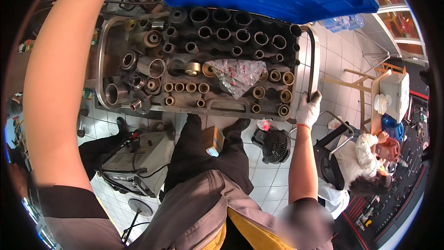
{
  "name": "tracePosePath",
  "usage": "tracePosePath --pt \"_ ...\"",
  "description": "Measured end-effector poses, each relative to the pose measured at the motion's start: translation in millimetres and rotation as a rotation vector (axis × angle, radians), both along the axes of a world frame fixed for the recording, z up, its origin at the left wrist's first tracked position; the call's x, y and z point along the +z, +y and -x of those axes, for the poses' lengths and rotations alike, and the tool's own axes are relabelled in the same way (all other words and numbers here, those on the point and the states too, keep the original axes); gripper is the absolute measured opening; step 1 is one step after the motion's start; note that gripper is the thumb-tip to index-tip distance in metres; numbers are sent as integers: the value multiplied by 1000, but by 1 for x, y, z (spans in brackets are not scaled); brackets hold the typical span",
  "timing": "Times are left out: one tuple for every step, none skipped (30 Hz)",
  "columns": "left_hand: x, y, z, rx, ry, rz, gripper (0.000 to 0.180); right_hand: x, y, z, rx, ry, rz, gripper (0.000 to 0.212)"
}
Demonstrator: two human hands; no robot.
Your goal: The person repeatedly picks cylindrical metal sleeves from a parts tray and attempts to fit them into a larger mechanical housing. They rotate the housing and sleeves to check alignment, then place the sleeves back on the tray. The person also handles a black fan-like component and a red-capped bottle, setting them aside.
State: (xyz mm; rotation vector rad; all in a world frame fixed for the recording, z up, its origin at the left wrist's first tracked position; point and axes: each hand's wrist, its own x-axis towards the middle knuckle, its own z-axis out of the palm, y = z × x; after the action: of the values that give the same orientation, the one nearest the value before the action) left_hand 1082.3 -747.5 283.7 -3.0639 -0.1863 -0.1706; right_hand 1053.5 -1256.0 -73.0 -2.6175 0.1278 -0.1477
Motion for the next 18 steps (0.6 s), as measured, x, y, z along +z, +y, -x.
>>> tracePosePath --pt "1 1 2 -20 -8 33 102 -1 -1 0 32 -45 -79 48" --pt "2 0 4 -39 -15 65 104 -1 -3 0 45 -38 -55 48" --pt "4 -2 4 -5 15 71 103 -1 -4 0 38 -16 -33 48" --pt "8 -3 4 31 42 75 102 0 -6 -1 36 -12 -59 48" --pt "8 -6 6 22 19 52 101 0 -6 -1 20 -2 -52 47" --pt "11 -7 7 28 38 56 100 1 -5 -1 -4 9 -22 47" --pt "12 -9 8 33 56 59 99 1 -4 0 -24 18 -13 48" --pt "14 -9 9 36 73 62 98 1 -3 0 -45 24 -20 49" --pt "15 -8 11 2 33 70 97 1 -2 1 -64 18 -18 48" --pt "15 -7 13 -33 -7 76 95 0 0 1 -66 6 -8 48" --pt "16 -7 11 -17 9 72 95 0 1 1 -65 -3 -11 48" --pt "18 -6 11 -13 33 89 94 0 1 2 -75 -18 -25 48" --pt "19 -5 10 -9 56 105 93 -1 1 3 -61 -17 -54 46" --pt "22 -3 10 -18 85 141 92 -1 0 3 -54 1 -23 45" --pt "22 -3 10 -14 93 138 91 -2 0 3 -52 0 -11 45" --pt "23 -2 9 -9 101 135 90 -2 -2 3 -51 -3 -10 44" --pt "21 -4 6 -3 78 106 89 -3 -2 3 -27 -54 3 43" --pt "18 -6 1 -2 53 82 89 -4 -3 2 -42 -67 10 43"
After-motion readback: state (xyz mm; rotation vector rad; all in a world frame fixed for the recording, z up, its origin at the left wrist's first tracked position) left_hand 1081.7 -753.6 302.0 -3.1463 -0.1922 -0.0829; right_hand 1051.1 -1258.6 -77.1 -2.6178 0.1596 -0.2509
